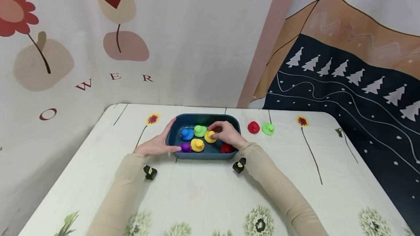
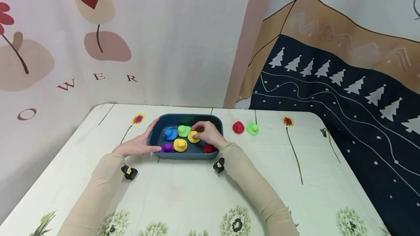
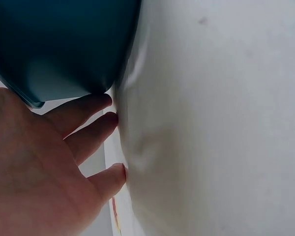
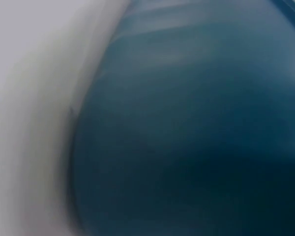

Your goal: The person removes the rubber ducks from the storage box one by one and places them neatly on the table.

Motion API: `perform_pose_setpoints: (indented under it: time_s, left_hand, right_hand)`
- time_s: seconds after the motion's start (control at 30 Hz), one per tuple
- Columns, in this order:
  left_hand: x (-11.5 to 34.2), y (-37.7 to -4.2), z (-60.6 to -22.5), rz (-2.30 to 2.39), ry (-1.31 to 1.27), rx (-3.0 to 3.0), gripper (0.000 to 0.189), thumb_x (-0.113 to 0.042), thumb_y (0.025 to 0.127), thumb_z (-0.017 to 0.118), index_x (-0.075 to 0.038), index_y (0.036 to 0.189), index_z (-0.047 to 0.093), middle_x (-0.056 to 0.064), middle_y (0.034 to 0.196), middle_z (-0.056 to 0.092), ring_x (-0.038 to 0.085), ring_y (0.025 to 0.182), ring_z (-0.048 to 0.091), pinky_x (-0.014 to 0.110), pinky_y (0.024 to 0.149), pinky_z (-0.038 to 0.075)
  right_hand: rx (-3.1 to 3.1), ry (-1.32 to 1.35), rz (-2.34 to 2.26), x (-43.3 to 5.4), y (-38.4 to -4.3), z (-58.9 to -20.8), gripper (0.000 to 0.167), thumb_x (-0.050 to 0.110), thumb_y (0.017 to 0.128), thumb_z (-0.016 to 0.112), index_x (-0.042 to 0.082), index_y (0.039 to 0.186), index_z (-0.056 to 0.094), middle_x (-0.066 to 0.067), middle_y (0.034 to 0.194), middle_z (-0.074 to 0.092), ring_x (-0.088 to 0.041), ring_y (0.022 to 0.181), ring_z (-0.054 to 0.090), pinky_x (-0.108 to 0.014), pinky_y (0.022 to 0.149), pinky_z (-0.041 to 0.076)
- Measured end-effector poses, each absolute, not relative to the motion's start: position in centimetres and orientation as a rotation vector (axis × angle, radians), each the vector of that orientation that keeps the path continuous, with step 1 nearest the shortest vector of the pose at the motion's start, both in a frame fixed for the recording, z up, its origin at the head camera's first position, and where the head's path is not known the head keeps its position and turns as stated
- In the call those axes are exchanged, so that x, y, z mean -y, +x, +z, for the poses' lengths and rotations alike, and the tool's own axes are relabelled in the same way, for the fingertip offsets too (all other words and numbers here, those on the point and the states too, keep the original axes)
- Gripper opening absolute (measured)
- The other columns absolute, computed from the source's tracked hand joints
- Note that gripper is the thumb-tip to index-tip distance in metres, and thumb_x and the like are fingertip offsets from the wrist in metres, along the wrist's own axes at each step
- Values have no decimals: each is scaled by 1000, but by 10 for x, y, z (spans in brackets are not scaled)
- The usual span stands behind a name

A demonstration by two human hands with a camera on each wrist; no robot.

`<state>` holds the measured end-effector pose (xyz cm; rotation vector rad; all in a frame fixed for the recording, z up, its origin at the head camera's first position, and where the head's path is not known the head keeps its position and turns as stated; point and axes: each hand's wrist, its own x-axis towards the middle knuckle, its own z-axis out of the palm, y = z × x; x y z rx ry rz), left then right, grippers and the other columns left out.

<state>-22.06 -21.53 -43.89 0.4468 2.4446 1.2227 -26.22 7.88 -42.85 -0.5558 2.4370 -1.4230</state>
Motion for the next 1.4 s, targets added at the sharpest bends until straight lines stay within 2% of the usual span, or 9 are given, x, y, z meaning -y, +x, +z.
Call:
perform_pose_setpoints:
  time_s: [0.27, 0.6, 0.9, 1.1, 1.4]
  left_hand:
    - [217, -221, -440, 1225, 428, -2448, 113, -43, 83, 74, -31, 154, -13, 20, 159, -1, 53, 136, 21, 70, 101, 23]
    - [216, -219, -436, 1199, 414, -2461, 113, -41, 84, 74, -30, 154, -14, 21, 159, 0, 55, 133, 24, 71, 100, 25]
    - [215, -219, -437, 1193, 401, -2463, 112, -42, 84, 73, -29, 154, -14, 23, 158, 2, 55, 134, 21, 72, 99, 24]
    - [215, -220, -440, 1183, 408, -2469, 111, -43, 85, 72, -30, 154, -14, 22, 159, 2, 55, 134, 22, 71, 100, 23]
    - [217, -221, -442, 1225, 442, -2449, 109, -41, 86, 71, -30, 154, -13, 22, 159, 0, 53, 137, 18, 70, 102, 20]
  right_hand:
    - [-2422, -608, -1521, -81, -261, -427, 22, 6, 89, 69, 3, 111, 70, -8, 110, 65, -23, 98, 61, -31, 86, 51]
    - [-2381, -602, -1640, -93, -254, -419, 24, 6, 90, 68, 1, 113, 68, -12, 114, 63, -25, 99, 62, -31, 88, 51]
    - [-2361, -557, -1681, -106, -248, -411, 26, 3, 90, 67, -2, 116, 65, -14, 116, 63, -25, 99, 63, -28, 88, 51]
    - [-2365, -592, -1680, -115, -244, -408, 29, 5, 91, 68, -3, 118, 64, -18, 117, 62, -29, 101, 62, -31, 90, 50]
    - [-2403, -542, -1682, -130, -240, -398, 27, 5, 90, 68, -1, 116, 65, -13, 115, 63, -26, 102, 62, -30, 91, 50]
